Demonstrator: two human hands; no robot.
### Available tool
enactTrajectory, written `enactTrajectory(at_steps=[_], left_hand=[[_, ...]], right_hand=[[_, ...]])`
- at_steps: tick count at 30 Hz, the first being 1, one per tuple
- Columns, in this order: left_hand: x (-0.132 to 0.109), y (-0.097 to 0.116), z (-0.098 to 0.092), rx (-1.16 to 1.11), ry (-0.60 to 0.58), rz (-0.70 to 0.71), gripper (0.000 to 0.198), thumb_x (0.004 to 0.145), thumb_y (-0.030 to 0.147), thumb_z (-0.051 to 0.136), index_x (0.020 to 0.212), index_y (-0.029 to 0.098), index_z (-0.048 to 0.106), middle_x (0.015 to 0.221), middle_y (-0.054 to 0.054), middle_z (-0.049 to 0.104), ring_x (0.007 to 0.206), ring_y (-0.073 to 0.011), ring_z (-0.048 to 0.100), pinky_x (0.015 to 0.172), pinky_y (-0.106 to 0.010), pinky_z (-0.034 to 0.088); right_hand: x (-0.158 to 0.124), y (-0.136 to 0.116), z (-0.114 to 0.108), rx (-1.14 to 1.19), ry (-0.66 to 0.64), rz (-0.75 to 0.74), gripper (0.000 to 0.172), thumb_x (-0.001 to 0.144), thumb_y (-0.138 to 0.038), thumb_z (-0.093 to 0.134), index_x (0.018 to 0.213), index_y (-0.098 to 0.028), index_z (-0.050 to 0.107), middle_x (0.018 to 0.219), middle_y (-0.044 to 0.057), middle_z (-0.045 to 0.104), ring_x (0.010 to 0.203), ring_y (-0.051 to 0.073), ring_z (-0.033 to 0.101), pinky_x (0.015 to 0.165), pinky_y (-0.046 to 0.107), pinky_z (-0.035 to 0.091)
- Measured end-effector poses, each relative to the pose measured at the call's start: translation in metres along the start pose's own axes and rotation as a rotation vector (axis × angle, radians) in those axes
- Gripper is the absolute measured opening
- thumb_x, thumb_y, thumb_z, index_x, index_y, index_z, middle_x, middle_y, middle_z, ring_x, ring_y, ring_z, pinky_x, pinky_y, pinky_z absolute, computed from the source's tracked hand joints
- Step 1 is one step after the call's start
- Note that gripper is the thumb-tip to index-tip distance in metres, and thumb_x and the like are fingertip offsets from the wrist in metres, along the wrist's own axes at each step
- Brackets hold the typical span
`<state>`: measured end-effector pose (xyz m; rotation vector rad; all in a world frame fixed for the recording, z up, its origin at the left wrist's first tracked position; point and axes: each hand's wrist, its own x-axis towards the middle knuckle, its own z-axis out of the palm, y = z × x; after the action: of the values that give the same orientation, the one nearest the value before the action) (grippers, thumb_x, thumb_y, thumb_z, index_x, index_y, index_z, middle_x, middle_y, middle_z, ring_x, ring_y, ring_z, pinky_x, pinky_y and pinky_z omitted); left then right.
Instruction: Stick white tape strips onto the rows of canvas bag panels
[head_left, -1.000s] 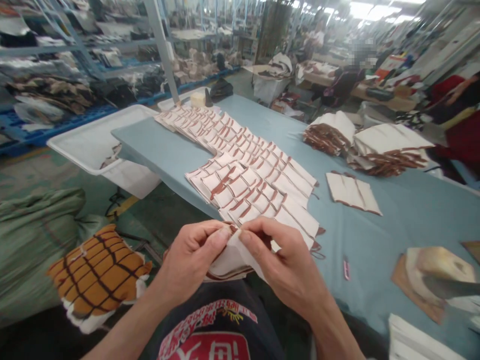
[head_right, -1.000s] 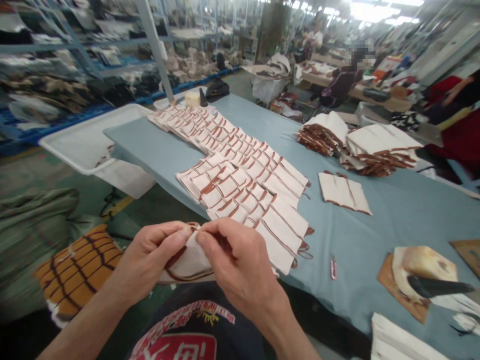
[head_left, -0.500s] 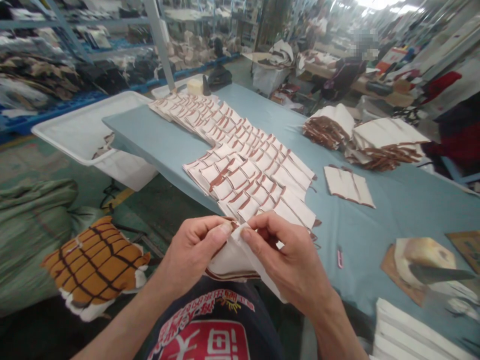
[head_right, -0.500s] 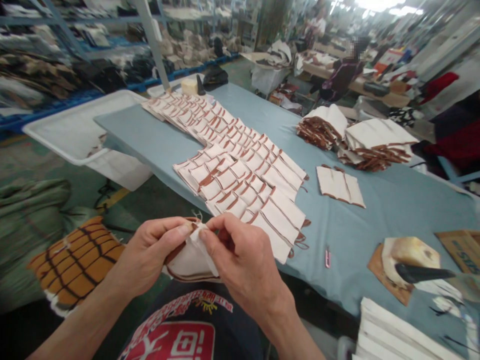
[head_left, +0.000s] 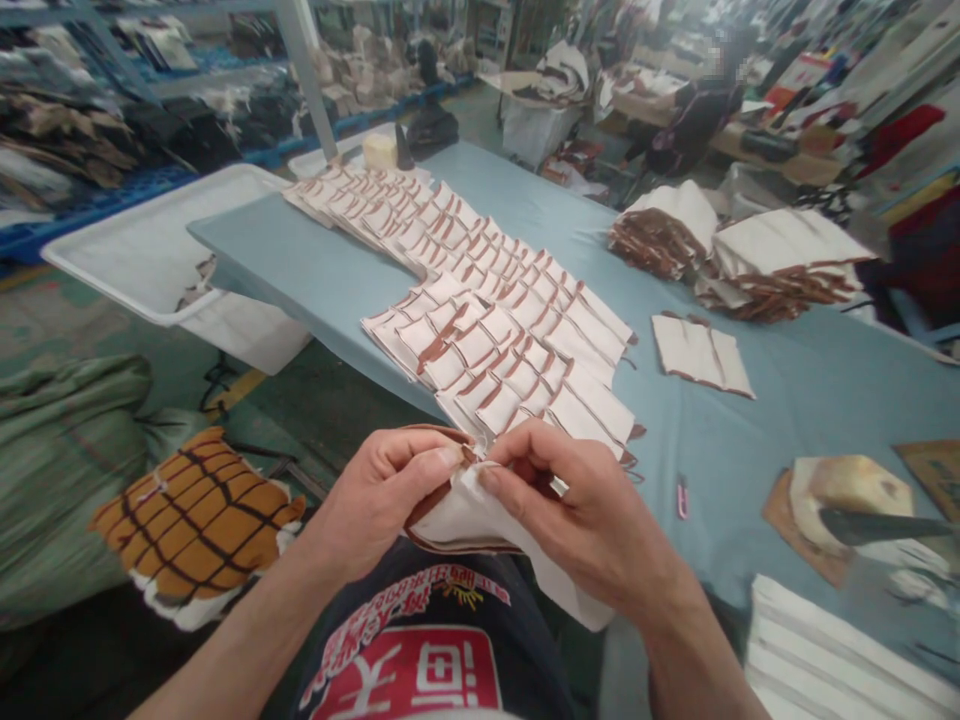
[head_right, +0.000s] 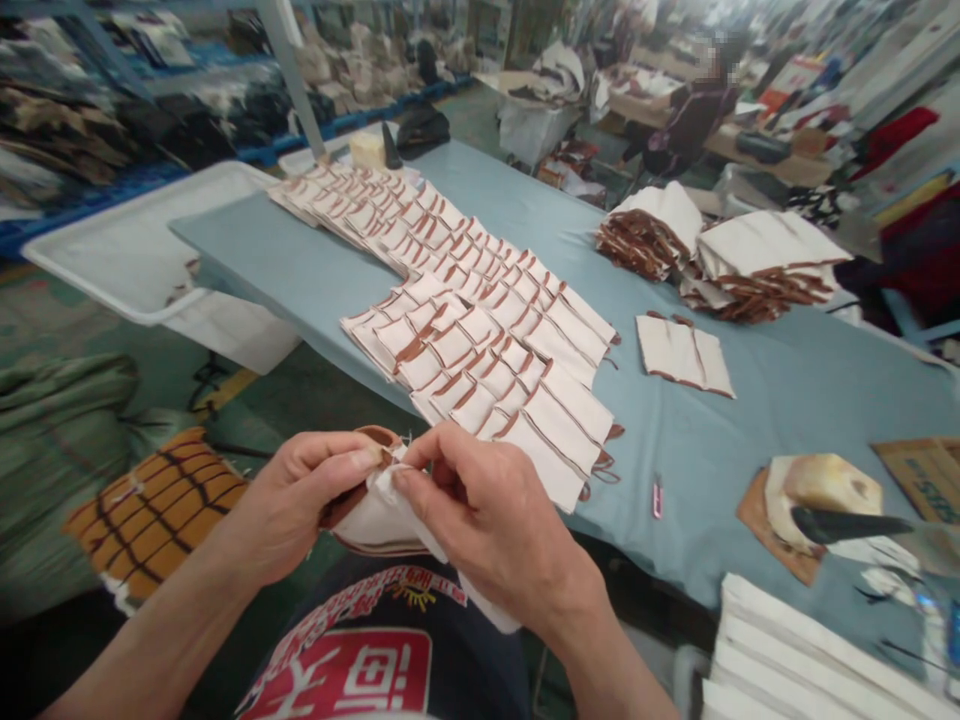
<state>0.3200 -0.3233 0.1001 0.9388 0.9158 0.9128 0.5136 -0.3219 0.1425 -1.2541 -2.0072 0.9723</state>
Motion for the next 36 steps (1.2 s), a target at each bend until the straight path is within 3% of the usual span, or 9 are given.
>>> enactTrajectory(at_steps=[3, 9, 16, 20, 24, 28, 32, 36], left_hand=[[0.001, -0.002, 0.0, -0.002, -0.002, 0.023, 0.036, 0.087, 0.041, 0.066, 0.061, 0.017, 0.059, 0.053, 0.007, 0.038, 0.048, -0.0068, 0.026, 0.045, -0.021, 0.022], [0.002, -0.011, -0.006, 0.022, 0.032, -0.002, 0.033, 0.09, 0.044, 0.067, 0.08, 0.014, 0.073, 0.069, 0.0, 0.059, 0.059, -0.0107, 0.048, 0.055, -0.021, 0.038], [0.001, -0.019, -0.011, 0.052, 0.046, 0.045, 0.036, 0.093, 0.045, 0.065, 0.072, 0.015, 0.067, 0.06, 0.005, 0.047, 0.053, -0.0076, 0.035, 0.05, -0.019, 0.031], [0.001, -0.023, -0.013, 0.07, 0.057, 0.014, 0.038, 0.092, 0.049, 0.066, 0.078, 0.014, 0.067, 0.067, 0.003, 0.053, 0.059, -0.0094, 0.042, 0.053, -0.019, 0.035], [-0.001, -0.02, -0.013, 0.081, -0.021, 0.004, 0.035, 0.091, 0.049, 0.067, 0.087, 0.015, 0.068, 0.076, 0.001, 0.06, 0.066, -0.0122, 0.05, 0.06, -0.022, 0.042], [-0.001, -0.013, -0.008, 0.308, 0.027, 0.061, 0.026, 0.089, 0.04, 0.064, 0.086, 0.015, 0.068, 0.085, -0.002, 0.063, 0.074, -0.0151, 0.055, 0.065, -0.025, 0.045], [-0.003, -0.009, -0.002, 0.476, 0.103, 0.116, 0.02, 0.088, 0.03, 0.056, 0.079, 0.016, 0.065, 0.074, 0.001, 0.061, 0.065, -0.013, 0.052, 0.06, -0.024, 0.042], [-0.006, -0.009, 0.005, 0.622, 0.211, 0.215, 0.02, 0.087, 0.024, 0.052, 0.08, 0.017, 0.069, 0.07, 0.002, 0.067, 0.062, -0.0126, 0.057, 0.058, -0.024, 0.043]], right_hand=[[0.001, 0.0, 0.001, -0.027, 0.0, -0.002, 0.015, 0.098, -0.029, 0.063, 0.085, -0.021, 0.065, 0.062, -0.006, 0.057, 0.052, 0.009, 0.049, 0.051, 0.022, 0.035], [0.0, -0.001, 0.008, -0.081, 0.042, 0.008, 0.012, 0.098, -0.026, 0.062, 0.087, -0.022, 0.063, 0.064, -0.006, 0.061, 0.052, 0.009, 0.05, 0.052, 0.022, 0.035], [0.002, 0.004, 0.022, 0.057, 0.066, 0.109, 0.017, 0.098, -0.031, 0.061, 0.084, -0.021, 0.061, 0.061, -0.005, 0.059, 0.051, 0.01, 0.052, 0.05, 0.022, 0.036], [0.001, 0.008, 0.028, 0.1, 0.078, 0.173, 0.02, 0.097, -0.034, 0.059, 0.082, -0.021, 0.06, 0.059, -0.005, 0.057, 0.05, 0.01, 0.051, 0.048, 0.022, 0.035], [-0.001, 0.01, 0.033, 0.073, 0.117, 0.188, 0.018, 0.096, -0.032, 0.059, 0.081, -0.021, 0.059, 0.058, -0.005, 0.058, 0.049, 0.011, 0.052, 0.049, 0.023, 0.034], [-0.003, 0.013, 0.038, 0.061, 0.132, 0.196, 0.018, 0.096, -0.033, 0.059, 0.083, -0.021, 0.06, 0.061, -0.004, 0.06, 0.051, 0.012, 0.055, 0.049, 0.023, 0.036], [-0.003, 0.016, 0.041, 0.001, 0.159, 0.129, 0.017, 0.099, -0.032, 0.058, 0.085, -0.021, 0.061, 0.06, -0.004, 0.059, 0.049, 0.011, 0.055, 0.049, 0.023, 0.036], [-0.005, 0.017, 0.041, -0.245, 0.243, -0.05, 0.016, 0.1, -0.027, 0.06, 0.086, -0.019, 0.063, 0.06, -0.003, 0.06, 0.05, 0.011, 0.053, 0.052, 0.024, 0.035]])
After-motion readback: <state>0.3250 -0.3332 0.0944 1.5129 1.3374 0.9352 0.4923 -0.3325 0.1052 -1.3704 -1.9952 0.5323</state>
